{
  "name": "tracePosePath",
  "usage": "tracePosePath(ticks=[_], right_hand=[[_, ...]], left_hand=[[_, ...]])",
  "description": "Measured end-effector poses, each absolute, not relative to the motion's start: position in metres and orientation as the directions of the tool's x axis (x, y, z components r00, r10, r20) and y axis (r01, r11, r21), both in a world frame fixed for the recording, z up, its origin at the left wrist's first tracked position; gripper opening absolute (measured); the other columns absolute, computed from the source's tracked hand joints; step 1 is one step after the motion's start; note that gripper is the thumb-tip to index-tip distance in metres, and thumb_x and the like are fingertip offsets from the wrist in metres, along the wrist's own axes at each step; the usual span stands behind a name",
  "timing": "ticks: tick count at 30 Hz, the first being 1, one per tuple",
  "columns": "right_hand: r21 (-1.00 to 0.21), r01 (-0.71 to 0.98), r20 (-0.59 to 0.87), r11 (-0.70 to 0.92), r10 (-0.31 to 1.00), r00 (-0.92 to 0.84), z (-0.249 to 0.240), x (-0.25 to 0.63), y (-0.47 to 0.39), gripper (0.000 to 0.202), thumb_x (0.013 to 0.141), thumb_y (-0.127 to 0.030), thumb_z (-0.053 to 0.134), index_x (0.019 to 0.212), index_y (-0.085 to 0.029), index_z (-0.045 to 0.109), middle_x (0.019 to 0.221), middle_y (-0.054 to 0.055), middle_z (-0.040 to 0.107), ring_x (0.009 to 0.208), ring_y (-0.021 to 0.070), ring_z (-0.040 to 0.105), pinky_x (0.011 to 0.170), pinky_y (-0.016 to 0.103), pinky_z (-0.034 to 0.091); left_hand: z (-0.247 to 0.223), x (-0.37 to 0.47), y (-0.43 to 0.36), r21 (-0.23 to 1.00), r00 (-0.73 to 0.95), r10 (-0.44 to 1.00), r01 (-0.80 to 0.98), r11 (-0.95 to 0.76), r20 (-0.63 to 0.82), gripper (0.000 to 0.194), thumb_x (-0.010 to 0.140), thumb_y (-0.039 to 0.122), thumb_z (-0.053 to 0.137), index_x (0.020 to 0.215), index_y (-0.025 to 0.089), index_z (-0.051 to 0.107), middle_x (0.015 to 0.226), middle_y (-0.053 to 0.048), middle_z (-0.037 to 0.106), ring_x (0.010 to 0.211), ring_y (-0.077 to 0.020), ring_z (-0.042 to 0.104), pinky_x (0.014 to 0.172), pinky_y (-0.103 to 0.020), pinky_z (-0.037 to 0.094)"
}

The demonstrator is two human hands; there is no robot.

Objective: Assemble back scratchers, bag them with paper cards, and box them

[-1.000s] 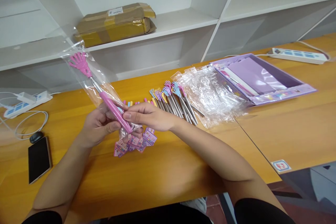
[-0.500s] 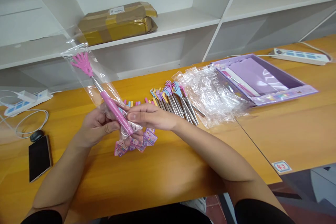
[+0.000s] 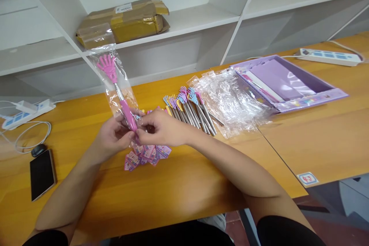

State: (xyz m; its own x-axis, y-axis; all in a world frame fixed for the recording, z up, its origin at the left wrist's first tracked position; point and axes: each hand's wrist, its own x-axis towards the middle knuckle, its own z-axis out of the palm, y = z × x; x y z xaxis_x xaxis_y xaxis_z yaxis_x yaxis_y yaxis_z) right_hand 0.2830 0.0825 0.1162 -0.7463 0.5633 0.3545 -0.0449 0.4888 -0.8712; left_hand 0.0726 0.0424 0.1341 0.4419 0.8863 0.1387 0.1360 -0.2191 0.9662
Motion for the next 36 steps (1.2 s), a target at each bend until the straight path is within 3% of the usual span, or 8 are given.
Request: tracePosePath(ticks=[5,9,15,20,27,31,36], right_hand=[[-0.87,0.02,0.345,0.493,0.635,-0.691,0.117,0.279,0.078,0.026,0.083,-0.019,0.061,0.06,-0.019,0.049,0.056,-0.008,0.038,0.055,0.0056,0.03,0.051,0.022,0.027],[-0.866,0.023,0.355,0.5,0.646,-0.676,0.117,0.278,0.077,0.028,0.082,-0.018,0.059,0.057,-0.019,0.046,0.054,-0.009,0.038,0.054,0.0057,0.029,0.052,0.022,0.029],[-0.829,-0.064,0.454,0.556,0.6,-0.659,0.115,0.277,0.076,0.028,0.082,-0.017,0.06,0.058,-0.019,0.047,0.053,-0.009,0.036,0.052,0.0044,0.03,0.05,0.02,0.028],[-0.824,-0.058,0.459,0.564,0.603,-0.653,0.114,0.276,0.073,0.028,0.081,-0.017,0.06,0.057,-0.019,0.045,0.054,-0.009,0.035,0.052,0.0045,0.028,0.048,0.019,0.026],[-0.792,-0.077,0.512,0.605,0.592,-0.623,0.113,0.275,0.071,0.026,0.078,-0.014,0.06,0.058,-0.019,0.045,0.054,-0.01,0.034,0.052,0.0038,0.028,0.049,0.018,0.028],[-0.801,-0.045,0.485,0.597,0.602,-0.634,0.114,0.276,0.069,0.026,0.078,-0.014,0.059,0.056,-0.019,0.045,0.053,-0.009,0.036,0.051,0.0038,0.028,0.048,0.018,0.027],[-0.796,-0.06,0.498,0.602,0.597,-0.629,0.116,0.275,0.069,0.029,0.08,-0.015,0.058,0.056,-0.02,0.043,0.053,-0.009,0.035,0.051,0.0042,0.028,0.048,0.018,0.028]], left_hand=[[0.128,0.078,0.041,0.978,0.369,0.923,0.128,-0.163,0.105,0.037,0.08,0.018,0.075,0.117,0.018,0.073,0.116,-0.009,0.079,0.105,-0.0256,0.076,0.093,-0.033,0.063],[0.127,0.08,0.04,0.985,0.359,0.929,0.109,-0.134,0.087,0.044,0.077,0.017,0.073,0.121,0.018,0.07,0.103,-0.006,0.079,0.086,-0.0208,0.074,0.08,-0.03,0.062],[0.133,0.079,0.039,0.977,0.444,0.885,0.089,-0.196,0.137,0.013,0.081,0.015,0.068,0.094,0.017,0.068,0.084,-0.002,0.072,0.074,-0.0159,0.069,0.069,-0.025,0.058],[0.135,0.08,0.036,0.965,0.435,0.879,0.077,-0.251,0.194,0.017,0.081,0.011,0.069,0.097,0.017,0.068,0.098,-0.005,0.073,0.089,-0.0176,0.071,0.081,-0.026,0.06],[0.132,0.077,0.033,0.964,0.442,0.877,0.087,-0.252,0.189,0.015,0.085,0.01,0.065,0.098,0.018,0.067,0.095,-0.003,0.07,0.087,-0.0159,0.069,0.076,-0.023,0.058],[0.132,0.077,0.032,0.969,0.453,0.872,0.06,-0.239,0.187,0.026,0.087,0.011,0.065,0.112,0.018,0.07,0.108,-0.006,0.074,0.093,-0.0183,0.072,0.083,-0.027,0.061],[0.131,0.075,0.034,0.97,0.467,0.864,0.047,-0.237,0.188,0.038,0.09,0.012,0.063,0.126,0.019,0.068,0.116,-0.008,0.075,0.093,-0.0194,0.073,0.08,-0.028,0.061]])
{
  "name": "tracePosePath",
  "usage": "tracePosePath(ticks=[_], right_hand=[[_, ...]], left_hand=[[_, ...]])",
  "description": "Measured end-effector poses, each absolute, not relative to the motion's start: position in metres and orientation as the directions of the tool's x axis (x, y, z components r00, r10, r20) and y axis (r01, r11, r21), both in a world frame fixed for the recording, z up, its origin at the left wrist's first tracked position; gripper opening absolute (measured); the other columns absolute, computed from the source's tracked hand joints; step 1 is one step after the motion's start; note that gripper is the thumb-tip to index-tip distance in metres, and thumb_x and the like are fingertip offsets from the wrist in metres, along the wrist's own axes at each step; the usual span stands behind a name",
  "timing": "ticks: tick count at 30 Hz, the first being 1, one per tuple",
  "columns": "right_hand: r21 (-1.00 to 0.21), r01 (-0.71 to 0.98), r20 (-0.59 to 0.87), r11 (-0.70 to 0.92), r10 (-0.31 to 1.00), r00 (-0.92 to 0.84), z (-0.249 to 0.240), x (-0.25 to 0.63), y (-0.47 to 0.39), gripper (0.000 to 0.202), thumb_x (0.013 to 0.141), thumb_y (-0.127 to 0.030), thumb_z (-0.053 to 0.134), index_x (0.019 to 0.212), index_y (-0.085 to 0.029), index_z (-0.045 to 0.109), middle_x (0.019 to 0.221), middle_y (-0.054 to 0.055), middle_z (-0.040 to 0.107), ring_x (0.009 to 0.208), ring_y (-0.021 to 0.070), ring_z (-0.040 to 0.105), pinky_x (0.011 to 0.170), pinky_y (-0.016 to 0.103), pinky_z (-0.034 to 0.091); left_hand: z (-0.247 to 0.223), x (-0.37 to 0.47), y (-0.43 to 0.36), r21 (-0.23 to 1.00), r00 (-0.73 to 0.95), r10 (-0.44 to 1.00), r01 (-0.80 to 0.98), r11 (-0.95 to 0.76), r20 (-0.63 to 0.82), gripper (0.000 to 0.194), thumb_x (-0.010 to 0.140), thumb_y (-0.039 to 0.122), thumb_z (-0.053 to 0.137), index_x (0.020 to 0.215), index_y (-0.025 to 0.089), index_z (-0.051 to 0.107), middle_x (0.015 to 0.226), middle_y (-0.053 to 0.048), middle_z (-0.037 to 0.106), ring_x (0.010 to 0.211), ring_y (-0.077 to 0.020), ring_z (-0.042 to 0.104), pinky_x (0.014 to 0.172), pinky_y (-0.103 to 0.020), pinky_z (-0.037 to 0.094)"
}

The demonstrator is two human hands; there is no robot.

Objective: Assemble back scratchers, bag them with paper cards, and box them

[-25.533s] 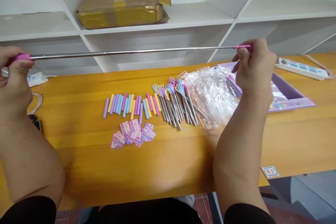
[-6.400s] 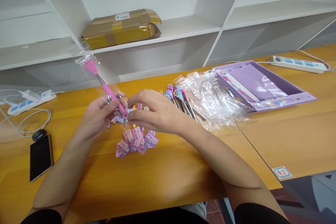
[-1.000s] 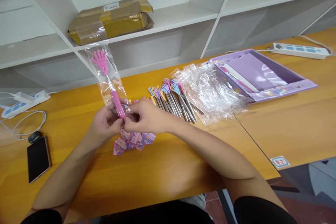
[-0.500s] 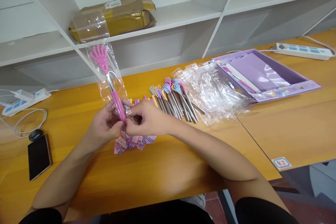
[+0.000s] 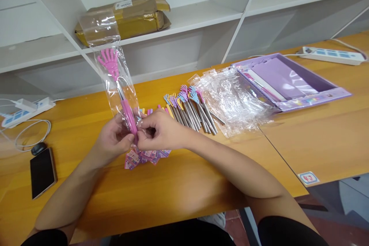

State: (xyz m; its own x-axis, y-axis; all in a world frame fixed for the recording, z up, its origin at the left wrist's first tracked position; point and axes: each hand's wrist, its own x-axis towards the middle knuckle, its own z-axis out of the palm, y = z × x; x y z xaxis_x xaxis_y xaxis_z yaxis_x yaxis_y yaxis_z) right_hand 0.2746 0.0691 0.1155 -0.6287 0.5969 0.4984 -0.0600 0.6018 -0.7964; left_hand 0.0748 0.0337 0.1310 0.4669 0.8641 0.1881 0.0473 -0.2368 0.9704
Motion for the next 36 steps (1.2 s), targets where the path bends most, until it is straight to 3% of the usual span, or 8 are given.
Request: tracePosePath(ticks=[4,12,15,21,24,27,31,36], right_hand=[[-0.799,-0.122,0.521,0.589,0.576,-0.63,0.114,0.275,0.072,0.027,0.083,-0.015,0.056,0.058,-0.02,0.045,0.053,-0.009,0.033,0.051,0.0043,0.027,0.048,0.019,0.026],[-0.822,-0.191,0.502,0.537,0.523,-0.688,0.114,0.28,0.077,0.026,0.096,-0.02,0.05,0.071,-0.018,0.055,0.056,-0.007,0.047,0.053,0.006,0.037,0.053,0.02,0.033],[-0.844,-0.255,0.499,0.471,0.518,-0.694,0.115,0.28,0.077,0.025,0.096,-0.018,0.049,0.073,-0.016,0.059,0.059,-0.006,0.051,0.055,0.0063,0.041,0.055,0.02,0.036],[-0.909,-0.289,0.413,0.301,0.544,-0.731,0.115,0.281,0.079,0.02,0.09,-0.015,0.048,0.079,-0.015,0.065,0.061,-0.005,0.057,0.053,0.0061,0.044,0.052,0.019,0.035],[-0.905,-0.214,0.399,0.369,0.559,-0.727,0.109,0.276,0.081,0.019,0.087,-0.014,0.047,0.071,-0.017,0.058,0.058,-0.007,0.049,0.053,0.0058,0.038,0.053,0.019,0.033],[-0.906,-0.103,0.359,0.411,0.615,-0.702,0.093,0.267,0.073,0.02,0.087,-0.015,0.048,0.068,-0.019,0.051,0.059,-0.008,0.042,0.056,0.0065,0.036,0.054,0.019,0.031],[-0.931,-0.013,0.248,0.364,0.607,-0.755,0.054,0.262,0.04,0.022,0.093,-0.02,0.052,0.072,-0.017,0.06,0.066,-0.003,0.059,0.06,0.0085,0.05,0.059,0.021,0.039],[-0.884,0.104,0.141,0.456,0.472,-0.87,0.017,0.273,-0.011,0.013,0.086,-0.013,0.062,0.075,-0.016,0.068,0.075,0.0,0.073,0.062,0.0093,0.057,0.063,0.022,0.042]], left_hand=[[0.132,0.075,0.034,0.976,0.461,0.87,0.032,-0.215,0.176,0.038,0.089,0.013,0.065,0.126,0.018,0.069,0.112,-0.007,0.077,0.096,-0.0208,0.075,0.085,-0.03,0.063],[0.128,0.075,0.036,0.985,0.457,0.874,-0.032,-0.172,0.168,0.047,0.09,0.015,0.068,0.137,0.019,0.065,0.09,-0.002,0.073,0.072,-0.0138,0.068,0.069,-0.024,0.058],[0.125,0.073,0.038,0.985,0.445,0.881,-0.023,-0.169,0.161,0.049,0.09,0.014,0.067,0.138,0.019,0.065,0.084,0.0,0.071,0.067,-0.0129,0.066,0.065,-0.023,0.056],[0.118,0.066,0.045,0.983,0.43,0.887,-0.013,-0.182,0.17,0.033,0.09,0.017,0.067,0.123,0.019,0.073,0.097,-0.004,0.077,0.08,-0.0167,0.071,0.075,-0.027,0.058],[0.118,0.062,0.052,0.986,0.393,0.904,-0.057,-0.157,0.166,0.027,0.091,0.027,0.066,0.115,0.018,0.076,0.102,-0.007,0.077,0.089,-0.0217,0.072,0.082,-0.032,0.058],[0.119,0.057,0.06,0.991,0.302,0.944,-0.043,-0.128,0.135,0.035,0.1,0.047,0.06,0.112,0.018,0.076,0.094,-0.007,0.074,0.084,-0.0228,0.069,0.073,-0.033,0.055],[0.105,0.046,0.063,0.994,0.154,0.984,0.039,-0.098,0.091,0.034,0.1,0.055,0.068,0.105,0.021,0.071,0.08,-0.001,0.061,0.066,-0.0152,0.055,0.059,-0.025,0.043],[0.053,0.025,0.042,0.997,0.041,0.999,0.076,0.008,-0.012,0.039,0.091,0.052,0.081,0.11,0.02,0.071,0.097,-0.004,0.069,0.079,-0.0158,0.06,0.069,-0.024,0.049]])
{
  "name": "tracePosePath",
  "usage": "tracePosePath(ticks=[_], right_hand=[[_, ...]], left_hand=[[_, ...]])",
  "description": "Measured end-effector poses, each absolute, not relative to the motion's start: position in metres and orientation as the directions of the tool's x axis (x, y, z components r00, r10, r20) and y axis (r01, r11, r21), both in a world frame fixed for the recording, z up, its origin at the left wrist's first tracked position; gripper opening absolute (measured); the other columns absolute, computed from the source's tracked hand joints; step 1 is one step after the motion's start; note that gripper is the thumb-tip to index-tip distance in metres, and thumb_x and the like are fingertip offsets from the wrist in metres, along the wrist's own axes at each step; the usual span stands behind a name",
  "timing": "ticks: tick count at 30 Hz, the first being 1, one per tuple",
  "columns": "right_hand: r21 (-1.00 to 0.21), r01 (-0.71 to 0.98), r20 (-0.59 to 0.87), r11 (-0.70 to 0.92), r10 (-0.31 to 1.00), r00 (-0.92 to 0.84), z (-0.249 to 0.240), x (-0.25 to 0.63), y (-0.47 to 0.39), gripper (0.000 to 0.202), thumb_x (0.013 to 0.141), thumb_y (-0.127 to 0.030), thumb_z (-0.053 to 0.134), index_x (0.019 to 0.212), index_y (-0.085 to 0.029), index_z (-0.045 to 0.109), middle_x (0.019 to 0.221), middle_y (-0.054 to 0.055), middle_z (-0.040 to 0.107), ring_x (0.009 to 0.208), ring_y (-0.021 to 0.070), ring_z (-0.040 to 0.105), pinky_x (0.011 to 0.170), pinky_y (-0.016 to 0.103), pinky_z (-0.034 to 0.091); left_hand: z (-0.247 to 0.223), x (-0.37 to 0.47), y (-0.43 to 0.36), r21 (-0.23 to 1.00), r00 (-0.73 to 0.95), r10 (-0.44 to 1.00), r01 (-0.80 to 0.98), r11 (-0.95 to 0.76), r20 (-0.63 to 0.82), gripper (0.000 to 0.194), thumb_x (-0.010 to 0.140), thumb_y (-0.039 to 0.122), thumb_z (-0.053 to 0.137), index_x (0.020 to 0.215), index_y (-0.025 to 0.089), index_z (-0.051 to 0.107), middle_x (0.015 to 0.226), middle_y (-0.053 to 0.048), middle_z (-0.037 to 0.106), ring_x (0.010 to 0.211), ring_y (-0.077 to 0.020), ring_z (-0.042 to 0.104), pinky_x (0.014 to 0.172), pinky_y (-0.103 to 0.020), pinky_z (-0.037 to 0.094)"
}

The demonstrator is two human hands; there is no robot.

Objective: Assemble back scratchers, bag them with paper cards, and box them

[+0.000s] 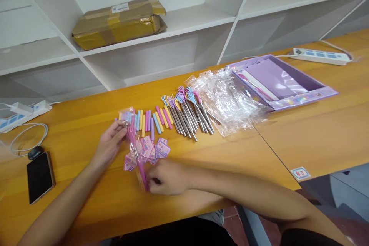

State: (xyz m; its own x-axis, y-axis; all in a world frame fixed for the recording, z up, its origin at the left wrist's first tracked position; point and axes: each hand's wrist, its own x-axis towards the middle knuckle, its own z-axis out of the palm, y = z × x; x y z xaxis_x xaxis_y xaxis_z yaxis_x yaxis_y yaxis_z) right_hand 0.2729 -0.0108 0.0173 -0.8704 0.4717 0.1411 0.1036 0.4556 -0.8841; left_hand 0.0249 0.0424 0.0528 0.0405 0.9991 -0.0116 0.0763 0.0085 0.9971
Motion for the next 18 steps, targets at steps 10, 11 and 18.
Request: tracePosePath(ticks=[10,11,18], right_hand=[[-0.384,0.348,0.332,0.855,0.479,-0.812,0.001,0.298,0.01,0.029,0.105,-0.026,0.045,0.082,-0.019,0.061,0.074,0.003,0.066,0.063,0.0148,0.054,0.061,0.031,0.032],[-0.365,0.446,0.319,0.817,0.56,-0.764,0.001,0.303,0.015,0.028,0.106,-0.028,0.045,0.086,-0.019,0.062,0.077,0.004,0.067,0.064,0.015,0.054,0.061,0.031,0.031],[-0.282,0.79,0.111,0.545,0.836,-0.537,0.007,0.321,0.027,0.049,0.097,-0.063,0.069,0.107,-0.016,0.06,0.12,0.014,0.067,0.068,0.0159,0.059,0.058,0.03,0.027]], left_hand=[[-0.003,0.021,0.001,0.998,-0.137,0.989,0.028,-0.054,0.058,0.028,0.097,0.045,0.077,0.106,0.02,0.068,0.111,-0.005,0.067,0.103,-0.0189,0.065,0.089,-0.028,0.055],[-0.004,0.023,-0.001,0.996,-0.142,0.986,0.042,-0.085,0.09,0.028,0.098,0.043,0.077,0.112,0.021,0.067,0.117,-0.006,0.066,0.106,-0.0193,0.065,0.091,-0.028,0.056],[-0.003,0.035,-0.008,0.997,0.019,0.997,0.012,-0.079,0.079,0.06,0.101,0.038,0.072,0.155,0.035,0.046,0.108,-0.001,0.059,0.074,-0.0118,0.059,0.061,-0.022,0.054]])
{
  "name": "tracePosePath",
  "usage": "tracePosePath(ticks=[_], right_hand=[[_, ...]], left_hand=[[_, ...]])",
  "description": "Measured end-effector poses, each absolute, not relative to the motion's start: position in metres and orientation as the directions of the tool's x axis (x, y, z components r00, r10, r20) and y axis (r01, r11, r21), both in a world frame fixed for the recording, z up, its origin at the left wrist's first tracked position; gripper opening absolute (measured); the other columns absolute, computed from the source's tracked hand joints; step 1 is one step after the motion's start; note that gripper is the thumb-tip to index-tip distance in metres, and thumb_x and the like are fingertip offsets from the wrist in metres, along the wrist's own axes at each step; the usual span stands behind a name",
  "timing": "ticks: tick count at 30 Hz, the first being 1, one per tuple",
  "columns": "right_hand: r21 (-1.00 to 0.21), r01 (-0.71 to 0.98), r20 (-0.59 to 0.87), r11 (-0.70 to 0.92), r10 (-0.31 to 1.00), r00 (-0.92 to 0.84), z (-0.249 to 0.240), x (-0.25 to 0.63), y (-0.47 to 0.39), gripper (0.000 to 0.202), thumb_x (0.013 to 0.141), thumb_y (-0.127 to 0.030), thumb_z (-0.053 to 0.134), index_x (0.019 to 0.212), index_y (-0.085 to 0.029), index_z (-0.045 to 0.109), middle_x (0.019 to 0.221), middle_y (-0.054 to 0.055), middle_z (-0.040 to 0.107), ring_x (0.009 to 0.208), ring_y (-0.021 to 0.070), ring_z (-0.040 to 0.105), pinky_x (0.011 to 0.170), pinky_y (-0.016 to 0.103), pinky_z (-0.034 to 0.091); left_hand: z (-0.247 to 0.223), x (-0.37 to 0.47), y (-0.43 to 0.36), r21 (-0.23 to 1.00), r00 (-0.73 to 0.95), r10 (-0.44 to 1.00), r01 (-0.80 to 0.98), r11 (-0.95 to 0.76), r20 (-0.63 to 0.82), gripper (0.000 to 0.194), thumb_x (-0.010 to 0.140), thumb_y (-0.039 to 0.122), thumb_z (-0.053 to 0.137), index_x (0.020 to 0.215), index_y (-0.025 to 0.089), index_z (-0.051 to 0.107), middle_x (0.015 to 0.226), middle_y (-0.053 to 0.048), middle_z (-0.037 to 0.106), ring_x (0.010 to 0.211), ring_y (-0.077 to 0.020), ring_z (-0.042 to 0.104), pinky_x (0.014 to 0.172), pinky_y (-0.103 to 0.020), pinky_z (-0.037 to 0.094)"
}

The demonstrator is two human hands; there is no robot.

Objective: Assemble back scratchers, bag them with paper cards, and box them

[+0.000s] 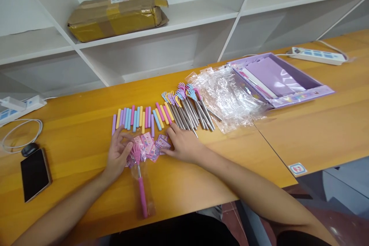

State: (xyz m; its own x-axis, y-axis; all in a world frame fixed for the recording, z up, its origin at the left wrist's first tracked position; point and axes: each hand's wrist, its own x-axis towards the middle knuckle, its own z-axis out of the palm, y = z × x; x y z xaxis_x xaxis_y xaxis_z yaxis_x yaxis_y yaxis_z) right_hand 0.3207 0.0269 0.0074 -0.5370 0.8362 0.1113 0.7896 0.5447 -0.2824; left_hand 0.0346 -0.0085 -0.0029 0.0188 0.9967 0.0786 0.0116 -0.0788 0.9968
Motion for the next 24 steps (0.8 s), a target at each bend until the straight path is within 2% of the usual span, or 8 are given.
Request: tracePosePath(ticks=[5,8,12,14,20,24], right_hand=[[-0.332,0.759,0.121,0.56,0.824,-0.554,0.001,0.316,0.023,0.042,0.095,-0.056,0.075,0.103,-0.018,0.06,0.113,0.011,0.067,0.073,0.0178,0.064,0.061,0.029,0.034],[-0.391,0.742,0.119,0.545,0.829,-0.547,-0.004,0.317,0.024,0.038,0.094,-0.051,0.077,0.104,-0.018,0.061,0.108,0.008,0.068,0.073,0.018,0.066,0.062,0.029,0.036],[-0.462,0.718,0.108,0.52,0.837,-0.537,-0.008,0.319,0.027,0.039,0.092,-0.044,0.083,0.111,-0.018,0.061,0.104,0.007,0.073,0.076,0.0194,0.07,0.061,0.029,0.039],[-0.491,0.711,0.101,0.503,0.844,-0.527,-0.009,0.32,0.027,0.04,0.092,-0.042,0.083,0.116,-0.018,0.062,0.101,0.006,0.075,0.077,0.0204,0.072,0.062,0.029,0.04],[-0.526,0.674,0.136,0.519,0.833,-0.536,-0.012,0.321,0.028,0.042,0.1,-0.041,0.073,0.135,-0.019,0.062,0.105,0.009,0.078,0.084,0.0225,0.075,0.068,0.03,0.048],[-0.512,0.639,0.195,0.574,0.802,-0.564,-0.016,0.321,0.028,0.035,0.105,-0.038,0.067,0.134,-0.019,0.064,0.104,0.009,0.077,0.088,0.0219,0.074,0.072,0.03,0.051]], left_hand=[[-0.005,0.033,-0.01,0.989,0.063,0.988,0.032,-0.144,0.142,0.035,0.101,0.039,0.072,0.134,0.029,0.067,0.108,-0.003,0.056,0.077,-0.0125,0.06,0.064,-0.024,0.055],[-0.006,0.03,-0.011,0.994,0.057,0.993,0.013,-0.107,0.106,0.038,0.101,0.041,0.072,0.137,0.029,0.065,0.104,-0.003,0.06,0.073,-0.0125,0.059,0.064,-0.024,0.054],[-0.004,0.028,-0.011,0.999,0.051,0.998,0.043,0.023,-0.025,0.043,0.102,0.046,0.07,0.14,0.027,0.062,0.086,0.0,0.063,0.066,-0.0147,0.057,0.06,-0.025,0.05],[-0.002,0.028,-0.01,0.997,0.041,0.998,0.065,0.04,-0.043,0.044,0.1,0.049,0.071,0.136,0.024,0.064,0.081,0.0,0.063,0.064,-0.0154,0.057,0.059,-0.026,0.049],[-0.001,0.028,-0.009,0.996,0.019,0.999,0.087,0.033,-0.034,0.04,0.099,0.052,0.071,0.127,0.023,0.069,0.088,-0.003,0.068,0.066,-0.016,0.059,0.059,-0.027,0.049],[-0.001,0.027,-0.01,0.995,0.007,0.999,0.088,0.051,-0.052,0.039,0.099,0.055,0.071,0.123,0.023,0.071,0.095,-0.005,0.07,0.07,-0.0172,0.061,0.059,-0.027,0.05]])
